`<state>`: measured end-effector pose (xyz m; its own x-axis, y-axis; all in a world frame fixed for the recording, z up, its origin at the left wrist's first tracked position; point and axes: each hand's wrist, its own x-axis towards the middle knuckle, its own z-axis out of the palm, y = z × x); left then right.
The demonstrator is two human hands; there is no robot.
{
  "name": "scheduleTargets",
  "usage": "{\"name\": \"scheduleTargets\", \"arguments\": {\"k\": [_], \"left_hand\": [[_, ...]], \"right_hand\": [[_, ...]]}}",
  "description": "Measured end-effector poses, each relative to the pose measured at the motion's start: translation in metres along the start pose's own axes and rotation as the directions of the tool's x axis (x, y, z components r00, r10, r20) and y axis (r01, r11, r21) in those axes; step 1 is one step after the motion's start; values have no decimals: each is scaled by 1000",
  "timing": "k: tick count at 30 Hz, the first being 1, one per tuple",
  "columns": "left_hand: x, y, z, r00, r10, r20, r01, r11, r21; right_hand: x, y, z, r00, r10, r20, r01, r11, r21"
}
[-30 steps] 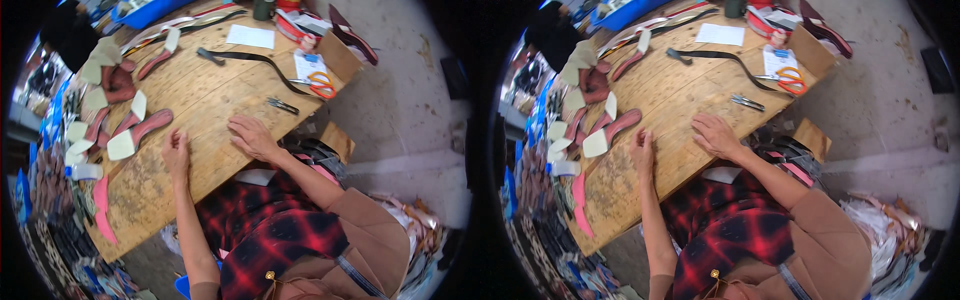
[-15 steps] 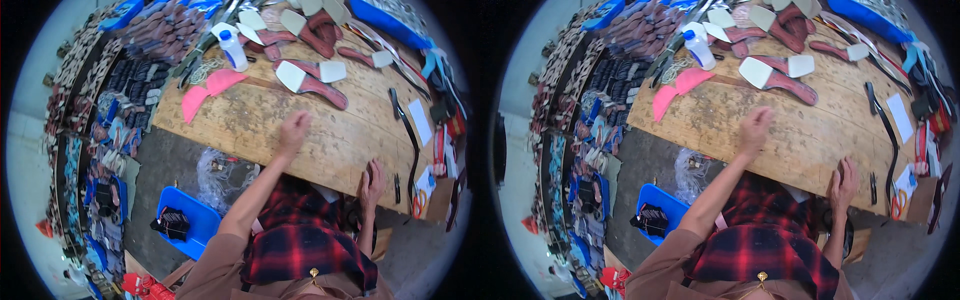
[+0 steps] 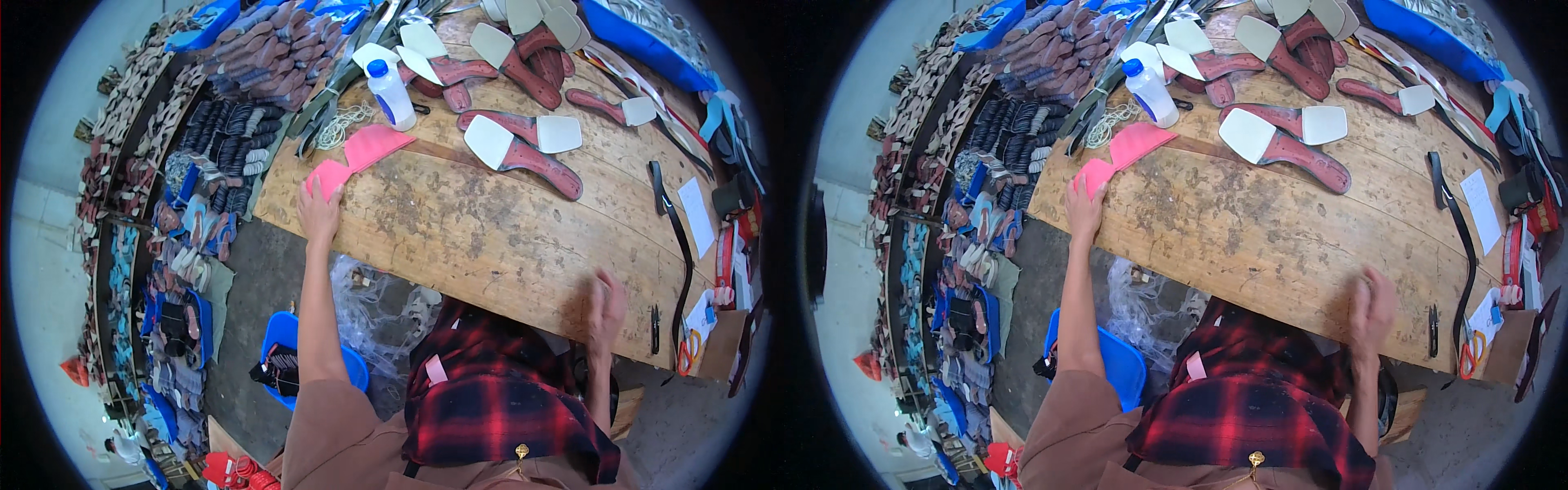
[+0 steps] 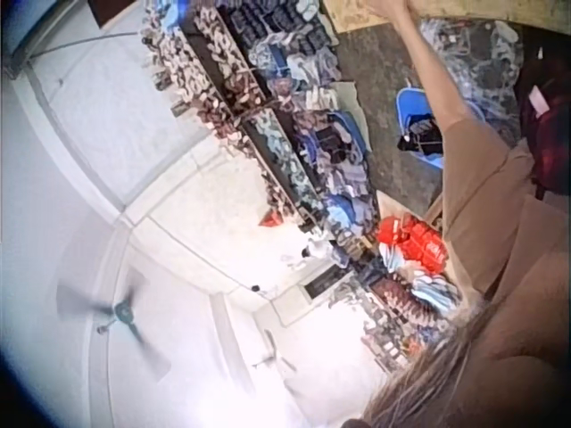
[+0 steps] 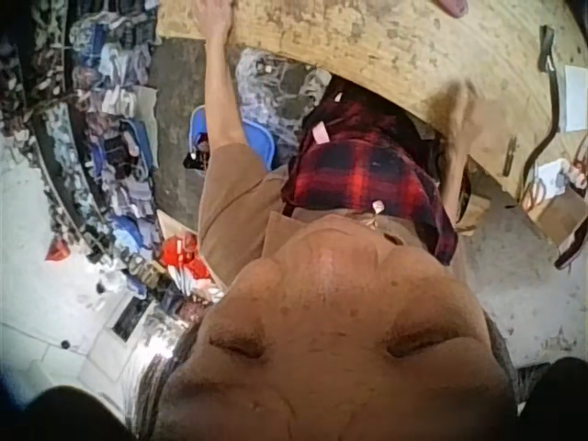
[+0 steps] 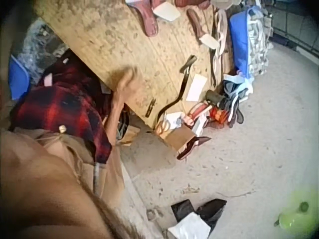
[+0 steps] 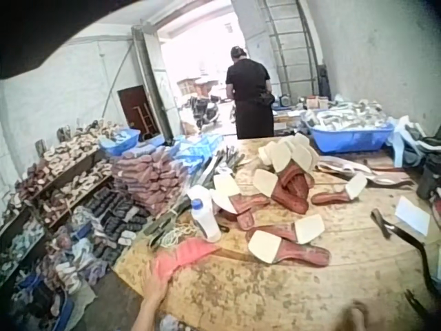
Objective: The person assembles red slipper soles by placing white insole pads onto them and pressing them into place. They handle the soles one at a time, stack the finished units, and later handle pink fabric straps and pink foam pieces on the workbench.
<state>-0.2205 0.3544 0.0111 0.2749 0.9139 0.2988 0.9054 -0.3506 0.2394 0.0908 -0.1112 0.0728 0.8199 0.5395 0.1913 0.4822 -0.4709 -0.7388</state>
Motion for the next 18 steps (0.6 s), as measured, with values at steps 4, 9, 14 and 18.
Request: {"name": "scheduleTargets", "arguments": {"k": [4, 9, 14, 18], "left_hand": [[-12, 17, -13, 998, -11, -56, 9, 999, -37], [-5, 0, 2, 971, -10, -240, 6, 1000, -15], [-16, 1, -18, 951, -249, -185, 267, 961, 77], [-15, 1, -4, 924, -318, -212, 329, 944, 16]], "right_hand": [[67, -118, 106, 891, -389, 233, 286, 881, 377], [150, -191, 311, 918, -385, 93, 385, 923, 22], [145, -236, 358, 965, -168, 200, 195, 973, -126], [157, -236, 336, 970, -47, 239, 70, 994, -88]]}}
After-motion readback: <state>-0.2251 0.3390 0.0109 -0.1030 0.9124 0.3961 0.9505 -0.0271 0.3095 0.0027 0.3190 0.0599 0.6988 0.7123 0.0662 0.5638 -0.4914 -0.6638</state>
